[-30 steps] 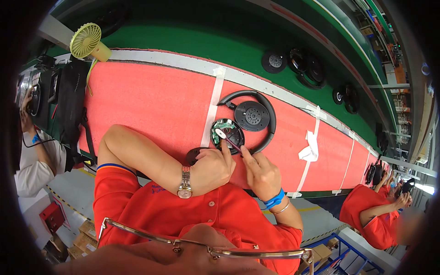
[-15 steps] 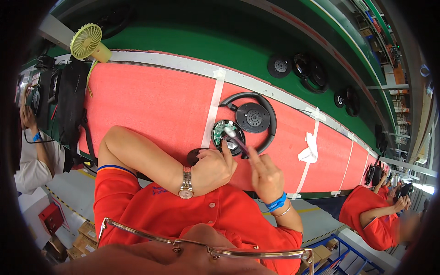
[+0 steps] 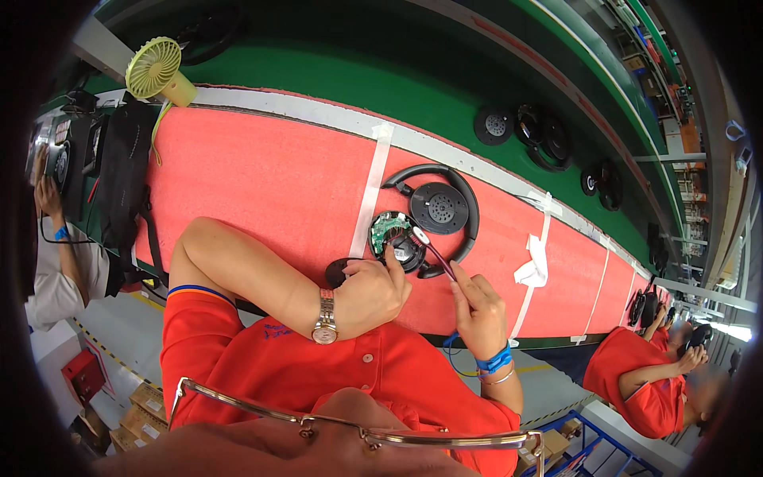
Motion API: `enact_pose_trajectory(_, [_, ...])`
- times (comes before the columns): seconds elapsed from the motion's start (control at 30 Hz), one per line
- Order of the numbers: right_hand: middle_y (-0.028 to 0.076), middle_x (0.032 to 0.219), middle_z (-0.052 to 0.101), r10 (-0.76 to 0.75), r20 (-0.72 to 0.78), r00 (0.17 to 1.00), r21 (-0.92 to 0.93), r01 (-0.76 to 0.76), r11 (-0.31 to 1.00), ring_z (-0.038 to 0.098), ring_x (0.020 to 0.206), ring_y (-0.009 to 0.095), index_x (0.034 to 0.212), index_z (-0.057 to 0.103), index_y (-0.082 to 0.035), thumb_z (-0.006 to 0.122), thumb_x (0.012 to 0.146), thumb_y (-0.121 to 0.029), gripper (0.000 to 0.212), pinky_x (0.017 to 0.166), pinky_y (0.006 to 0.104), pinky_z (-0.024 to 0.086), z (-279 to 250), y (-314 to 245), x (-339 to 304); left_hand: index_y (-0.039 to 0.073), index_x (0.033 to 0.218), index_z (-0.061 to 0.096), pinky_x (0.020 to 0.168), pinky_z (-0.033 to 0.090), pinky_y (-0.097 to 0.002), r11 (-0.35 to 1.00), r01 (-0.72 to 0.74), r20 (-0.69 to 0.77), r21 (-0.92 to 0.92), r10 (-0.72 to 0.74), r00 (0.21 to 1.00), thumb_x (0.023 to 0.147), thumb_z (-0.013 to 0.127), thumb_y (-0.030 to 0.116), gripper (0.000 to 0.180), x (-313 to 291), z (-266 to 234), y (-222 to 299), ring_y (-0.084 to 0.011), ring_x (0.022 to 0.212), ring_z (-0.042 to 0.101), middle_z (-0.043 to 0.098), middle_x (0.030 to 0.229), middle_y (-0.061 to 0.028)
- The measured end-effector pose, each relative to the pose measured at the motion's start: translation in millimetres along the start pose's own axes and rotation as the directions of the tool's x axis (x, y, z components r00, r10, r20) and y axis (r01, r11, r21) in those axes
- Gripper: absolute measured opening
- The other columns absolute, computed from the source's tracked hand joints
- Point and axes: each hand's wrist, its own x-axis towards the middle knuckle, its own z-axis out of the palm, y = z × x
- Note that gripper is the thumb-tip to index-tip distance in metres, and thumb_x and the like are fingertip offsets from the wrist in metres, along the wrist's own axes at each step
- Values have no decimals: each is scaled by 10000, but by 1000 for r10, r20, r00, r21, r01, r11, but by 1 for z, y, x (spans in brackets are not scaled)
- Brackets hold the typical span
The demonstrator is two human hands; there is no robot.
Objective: Assembling various components of headphones into their housings on a production line.
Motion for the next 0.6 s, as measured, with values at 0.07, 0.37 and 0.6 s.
enact_pose_trajectory(0.07, [125,730,544,22,-23,1000,61,-20,998,543,566,253,1142,638,-52,602,848,-12,299,527,339,442,-1,0,2,-114,1106,547,378,479,-448,1000,-9,59,-25,10,998,850,451,197,414,2,0,2,-419,596,625,527,1139,-381])
enact_pose_trajectory(0.37, [117,685,486,-54,20,998,-37,55,998,498,578,208,1124,626,-3,584,836,31,293,523,301,402,-8,0,1,-99,1101,559,395,487,-470,998,-13,58,-54,16,998,847,455,192,400,4,0,0,-415,606,623,528,1135,-385])
enact_pose_trajectory(0.6, [63,790,553,130,-74,989,194,-114,974,489,661,121,1093,611,12,637,828,-30,269,598,265,414,-13,51,22,-100,1087,569,390,485,-491,1000,3,12,-19,-3,1000,833,472,181,391,6,6,5,-419,600,619,532,1129,-384])
